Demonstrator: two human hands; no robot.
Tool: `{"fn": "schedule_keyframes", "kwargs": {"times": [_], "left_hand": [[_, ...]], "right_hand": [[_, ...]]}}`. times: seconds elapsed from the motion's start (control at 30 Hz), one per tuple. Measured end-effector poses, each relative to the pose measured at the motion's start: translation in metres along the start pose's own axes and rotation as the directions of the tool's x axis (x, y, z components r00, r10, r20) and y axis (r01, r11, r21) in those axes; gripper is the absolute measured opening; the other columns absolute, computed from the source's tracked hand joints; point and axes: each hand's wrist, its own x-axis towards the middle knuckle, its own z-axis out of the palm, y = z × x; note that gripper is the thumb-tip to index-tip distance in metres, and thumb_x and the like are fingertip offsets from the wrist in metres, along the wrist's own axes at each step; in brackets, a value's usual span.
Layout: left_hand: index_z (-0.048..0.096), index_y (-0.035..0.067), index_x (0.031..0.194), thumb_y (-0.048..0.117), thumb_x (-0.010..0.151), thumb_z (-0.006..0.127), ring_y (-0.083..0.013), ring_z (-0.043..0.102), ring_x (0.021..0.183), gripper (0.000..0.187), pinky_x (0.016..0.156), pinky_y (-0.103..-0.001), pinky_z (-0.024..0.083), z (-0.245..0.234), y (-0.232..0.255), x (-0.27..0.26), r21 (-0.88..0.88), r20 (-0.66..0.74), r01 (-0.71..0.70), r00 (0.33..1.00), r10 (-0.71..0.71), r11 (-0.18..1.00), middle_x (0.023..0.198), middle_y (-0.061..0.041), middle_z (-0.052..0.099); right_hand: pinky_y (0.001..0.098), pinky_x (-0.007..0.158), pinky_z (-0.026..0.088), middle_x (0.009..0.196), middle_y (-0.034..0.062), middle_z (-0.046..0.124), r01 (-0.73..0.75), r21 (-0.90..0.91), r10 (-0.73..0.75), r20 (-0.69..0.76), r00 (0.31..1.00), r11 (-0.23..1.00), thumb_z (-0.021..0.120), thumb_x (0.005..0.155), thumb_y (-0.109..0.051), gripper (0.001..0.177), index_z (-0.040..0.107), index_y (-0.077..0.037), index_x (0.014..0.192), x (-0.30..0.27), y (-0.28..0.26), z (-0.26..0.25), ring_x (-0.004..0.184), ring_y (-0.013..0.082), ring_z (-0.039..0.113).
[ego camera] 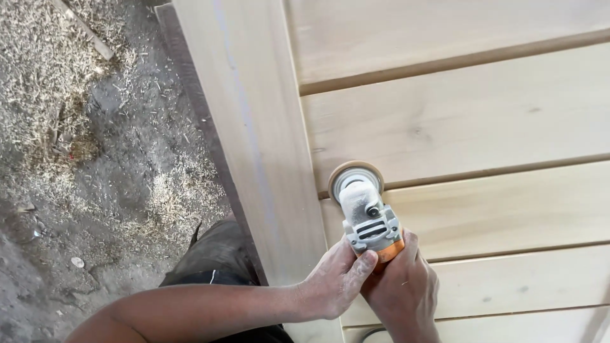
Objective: The recorder is sanding the surface and grooves of a wooden door using an angle grinder equipped with a sanding disc.
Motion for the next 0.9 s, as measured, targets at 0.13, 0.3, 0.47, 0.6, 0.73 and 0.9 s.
{"fn": "schedule_keyframes", "kwargs": {"times": [0.13, 0.3, 0.47, 0.6, 0.73, 0.9], "left_hand": [[0.044, 0.006, 0.148, 0.044, 0.11, 0.038, -0.0305, 0.054, 0.135, 0.054, 0.115, -0.043, 0.04, -0.016, -0.001, -0.004, -0.014, -0.006, -0.06, 0.998, 0.06, 0.998, 0.141, -0.016, 0.056], [0.044, 0.006, 0.146, 0.047, 0.109, 0.038, -0.0307, 0.056, 0.133, 0.055, 0.113, -0.043, 0.042, -0.033, 0.011, 0.002, -0.023, -0.015, -0.066, 0.998, 0.065, 0.998, 0.139, -0.016, 0.057], [0.045, 0.006, 0.146, 0.049, 0.109, 0.038, -0.0319, 0.056, 0.133, 0.057, 0.112, -0.044, 0.043, -0.054, 0.027, 0.012, 0.01, -0.04, -0.119, 0.992, 0.119, 0.993, 0.138, -0.018, 0.056], [0.046, 0.006, 0.144, 0.049, 0.109, 0.04, -0.0322, 0.057, 0.13, 0.056, 0.111, -0.044, 0.044, -0.069, 0.041, 0.025, 0.018, -0.061, -0.139, 0.988, 0.139, 0.99, 0.135, -0.018, 0.057], [0.046, 0.005, 0.142, 0.048, 0.108, 0.04, -0.0321, 0.059, 0.128, 0.055, 0.11, -0.043, 0.045, -0.084, 0.055, 0.035, 0.006, -0.075, -0.128, 0.989, 0.128, 0.992, 0.133, -0.018, 0.059], [0.049, 0.005, 0.141, 0.044, 0.109, 0.041, -0.0324, 0.059, 0.128, 0.051, 0.109, -0.044, 0.045, -0.094, 0.065, 0.047, 0.063, -0.077, -0.134, 0.987, 0.139, 0.989, 0.132, -0.018, 0.06]], "right_hand": [[0.0541, 0.055, 0.056, 0.08, 0.0238, 0.067, -0.018, -0.028, 0.019, 0.046, 0.999, 0.999, 0.083, 0.064, -0.03, 0.072, 0.046, 0.004, 0.115, 0.003, -0.018, 0.004, 0.065, 0.0444, 0.069], [0.056, 0.058, 0.053, 0.074, 0.0206, 0.068, -0.067, -0.095, 0.072, 0.049, 0.996, 0.993, 0.08, 0.073, -0.029, 0.061, 0.047, -0.001, 0.116, 0.015, -0.037, 0.003, 0.067, 0.0453, 0.068], [0.0587, 0.063, 0.052, 0.076, 0.0231, 0.069, -0.103, -0.132, 0.108, 0.031, 0.994, 0.986, 0.078, 0.077, -0.03, 0.057, 0.047, -0.001, 0.116, 0.037, -0.064, -0.002, 0.071, 0.0489, 0.067], [0.0604, 0.065, 0.051, 0.079, 0.0249, 0.069, -0.083, -0.138, 0.087, 0.021, 0.996, 0.987, 0.081, 0.075, -0.03, 0.059, 0.045, 0.001, 0.111, 0.054, -0.078, -0.005, 0.072, 0.0509, 0.066], [0.0593, 0.067, 0.051, 0.081, 0.0246, 0.069, -0.063, -0.127, 0.064, 0.006, 0.998, 0.99, 0.078, 0.081, -0.028, 0.055, 0.044, 0.001, 0.115, 0.072, -0.095, -0.009, 0.073, 0.0494, 0.067], [0.0582, 0.066, 0.052, 0.08, 0.024, 0.069, -0.054, -0.116, 0.054, -0.003, 0.999, 0.992, 0.079, 0.077, -0.026, 0.06, 0.042, 0.002, 0.117, 0.088, -0.108, -0.015, 0.073, 0.0476, 0.068]]}}
